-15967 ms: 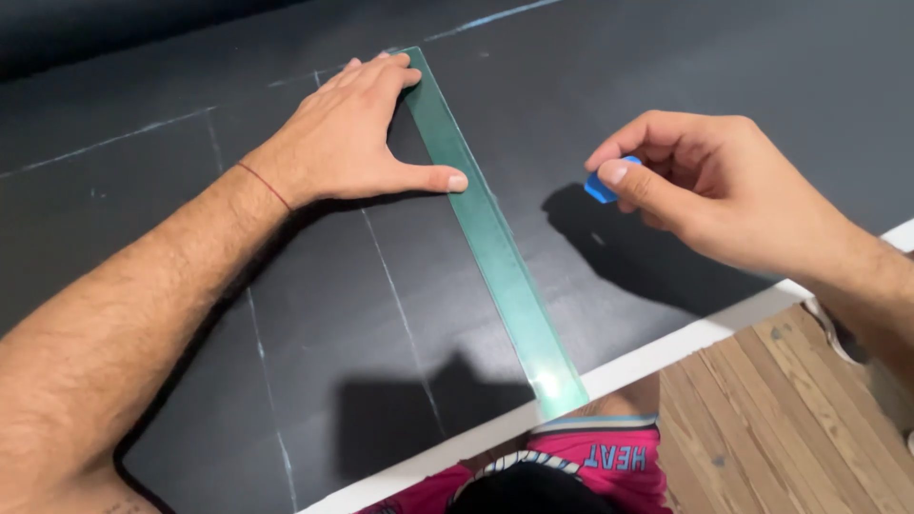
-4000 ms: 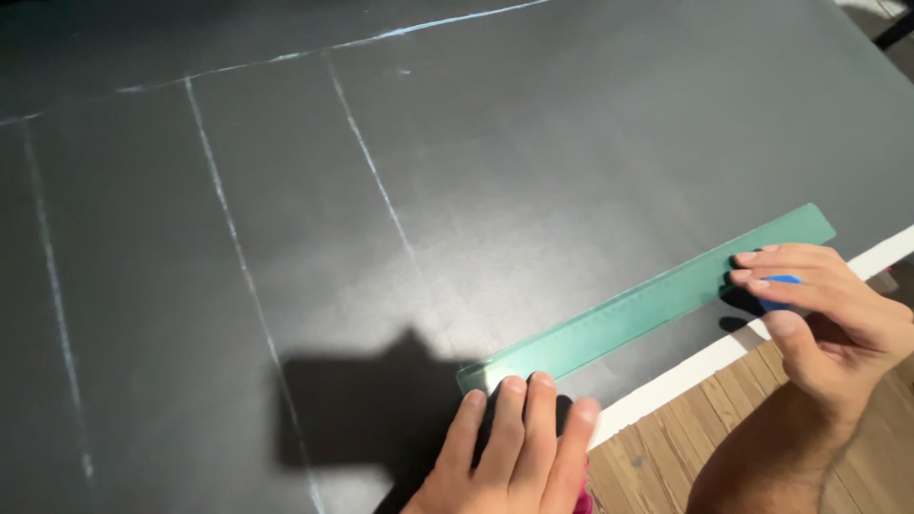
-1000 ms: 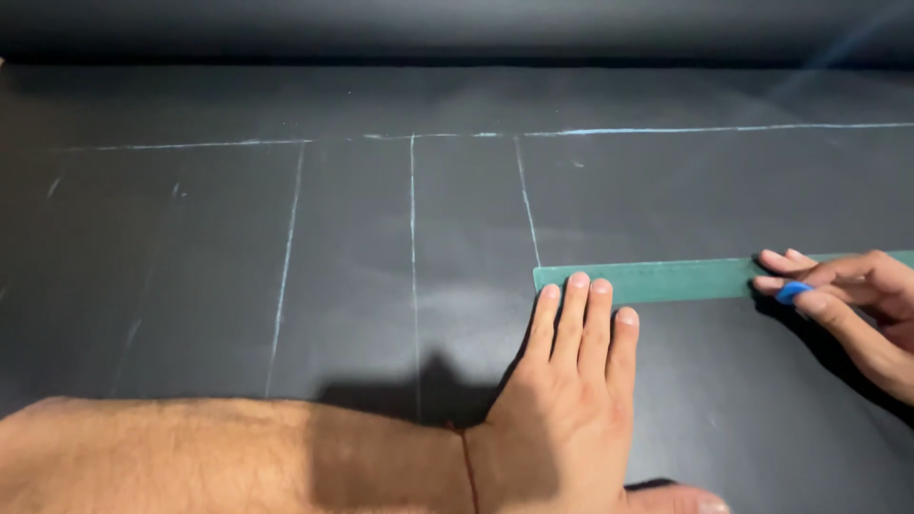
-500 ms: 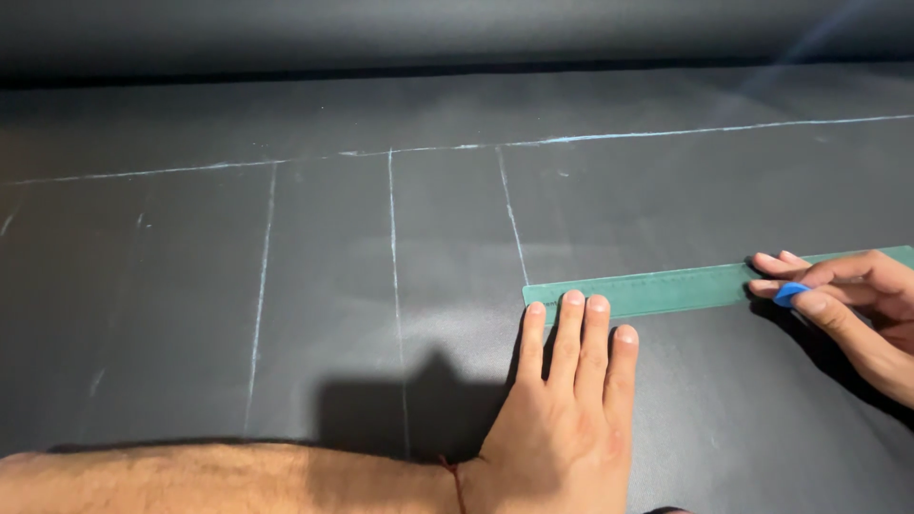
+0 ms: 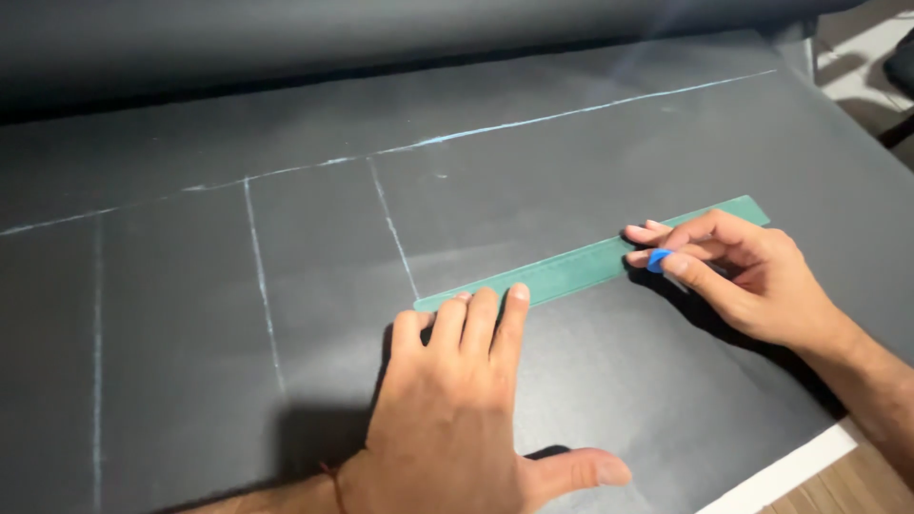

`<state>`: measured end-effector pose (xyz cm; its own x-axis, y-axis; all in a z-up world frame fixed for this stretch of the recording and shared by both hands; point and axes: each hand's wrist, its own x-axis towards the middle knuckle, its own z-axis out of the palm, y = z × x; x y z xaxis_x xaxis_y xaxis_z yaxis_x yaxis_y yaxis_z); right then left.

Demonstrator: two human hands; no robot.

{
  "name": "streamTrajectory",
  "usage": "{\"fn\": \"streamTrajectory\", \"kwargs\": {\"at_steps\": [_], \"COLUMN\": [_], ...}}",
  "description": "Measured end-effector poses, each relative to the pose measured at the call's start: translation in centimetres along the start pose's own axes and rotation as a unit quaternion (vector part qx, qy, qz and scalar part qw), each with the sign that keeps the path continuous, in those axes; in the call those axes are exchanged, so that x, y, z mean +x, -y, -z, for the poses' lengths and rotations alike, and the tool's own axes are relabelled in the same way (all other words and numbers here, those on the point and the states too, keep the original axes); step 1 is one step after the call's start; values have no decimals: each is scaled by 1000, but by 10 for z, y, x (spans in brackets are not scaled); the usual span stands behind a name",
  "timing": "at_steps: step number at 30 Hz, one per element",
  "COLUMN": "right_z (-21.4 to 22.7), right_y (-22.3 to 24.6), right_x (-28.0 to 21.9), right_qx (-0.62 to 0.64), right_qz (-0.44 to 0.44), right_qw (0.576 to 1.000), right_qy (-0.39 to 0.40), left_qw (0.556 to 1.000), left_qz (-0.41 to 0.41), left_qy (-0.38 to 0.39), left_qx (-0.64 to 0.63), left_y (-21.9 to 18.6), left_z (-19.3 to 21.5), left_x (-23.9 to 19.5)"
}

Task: Marking layout lines and positioning paper templates on a large sheet of black leather using a ruler and blue chalk.

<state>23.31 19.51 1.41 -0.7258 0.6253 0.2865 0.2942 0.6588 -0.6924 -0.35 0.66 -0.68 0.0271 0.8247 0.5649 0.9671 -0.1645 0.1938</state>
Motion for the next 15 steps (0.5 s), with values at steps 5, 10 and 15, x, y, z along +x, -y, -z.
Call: {"fn": "streamTrajectory", "kwargs": {"at_steps": [5, 10, 15], "right_z": [4, -8, -27], "right_y": [8, 29, 17], "right_x": [15, 69, 95], "right_qx": [-103, -14, 29], "right_qz": [-86, -153, -138], "right_qw": [983, 988, 988], "right_qy": [-121, -15, 60], "left_qw": [998, 997, 994], "left_qz": [-13, -13, -14], "left_qy": [29, 39, 55], "left_qx": [50, 72, 95], "left_y": [1, 0, 2], "left_z": [-3, -6, -13], "left_x": [1, 1, 2]}}
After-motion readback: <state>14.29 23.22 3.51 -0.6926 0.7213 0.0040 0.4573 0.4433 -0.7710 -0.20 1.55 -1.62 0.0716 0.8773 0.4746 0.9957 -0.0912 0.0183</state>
